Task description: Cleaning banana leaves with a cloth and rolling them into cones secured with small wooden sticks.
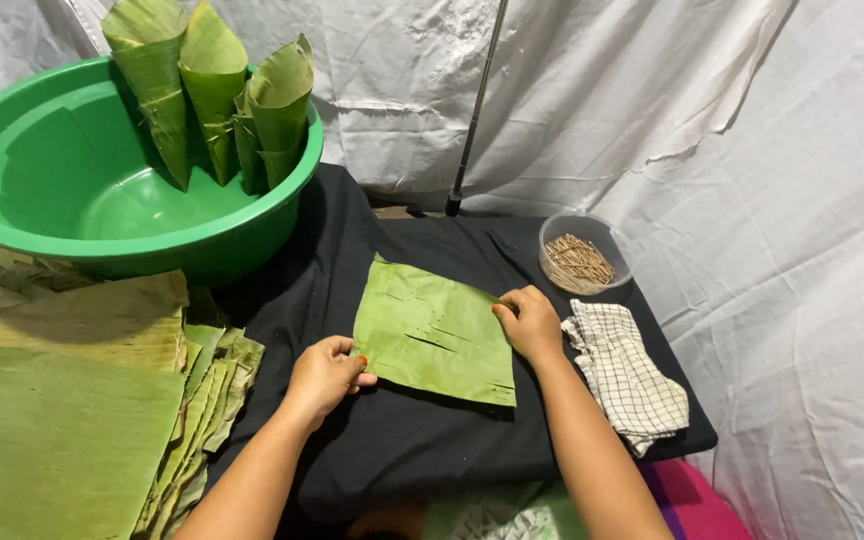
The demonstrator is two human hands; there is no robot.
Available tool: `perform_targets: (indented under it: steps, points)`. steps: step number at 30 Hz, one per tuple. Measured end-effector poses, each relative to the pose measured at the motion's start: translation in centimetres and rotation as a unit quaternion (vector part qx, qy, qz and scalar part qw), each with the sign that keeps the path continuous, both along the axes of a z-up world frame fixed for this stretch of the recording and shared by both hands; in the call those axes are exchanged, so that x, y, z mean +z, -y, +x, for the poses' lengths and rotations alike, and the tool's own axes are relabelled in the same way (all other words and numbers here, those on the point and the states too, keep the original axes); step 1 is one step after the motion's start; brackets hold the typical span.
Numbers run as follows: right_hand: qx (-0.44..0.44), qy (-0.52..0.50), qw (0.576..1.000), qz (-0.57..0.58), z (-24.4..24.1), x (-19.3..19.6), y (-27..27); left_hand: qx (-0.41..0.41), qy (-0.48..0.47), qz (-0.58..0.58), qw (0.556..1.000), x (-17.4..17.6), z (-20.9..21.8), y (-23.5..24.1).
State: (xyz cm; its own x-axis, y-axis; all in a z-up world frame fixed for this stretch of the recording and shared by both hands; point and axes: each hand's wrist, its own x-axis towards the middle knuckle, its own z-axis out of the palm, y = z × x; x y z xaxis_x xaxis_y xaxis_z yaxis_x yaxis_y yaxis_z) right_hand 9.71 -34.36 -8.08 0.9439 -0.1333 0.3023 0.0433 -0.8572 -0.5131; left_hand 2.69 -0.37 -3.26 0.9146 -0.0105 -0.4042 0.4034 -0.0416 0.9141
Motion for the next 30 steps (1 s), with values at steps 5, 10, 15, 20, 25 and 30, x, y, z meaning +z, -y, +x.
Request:
perform_targets:
  steps: [5, 10, 15, 20, 25, 30]
  points:
    - [0.006, 0.001, 1.000, 0.004, -0.5, 0.4, -0.2, 0.007, 0.002, -0.017, 1.000, -0.5, 0.1, -0.1]
    - [0.012, 0.013, 1.000, 0.024, -1.0, 1.0, -0.5, 0.010, 0.019, -0.018, 1.000, 0.3, -0.3, 0.0]
    - [0.022, 0.024, 0.999, 0.014, -0.8, 0.5, 0.0, 0.043, 0.023, -0.034, 0.998, 0.7, -0.5, -0.2]
    - [0.016, 0.003, 0.999, 0.044, -1.2, 1.4, -0.5, 0.059, 0.027, -0.038, 0.997, 0.9, -0.6, -0.3]
    - [0.014, -0.007, 0.989, 0.147, -0.9, 0.6, 0.5, 0.085, 0.032, -0.067, 0.994, -0.3, 0.0, -0.2]
    - [0.030, 0.032, 0.964, 0.263, 0.1, -1.1, 1.7, 0.123, -0.015, -0.216, 0.968, 0.6, 1.3, 1.0]
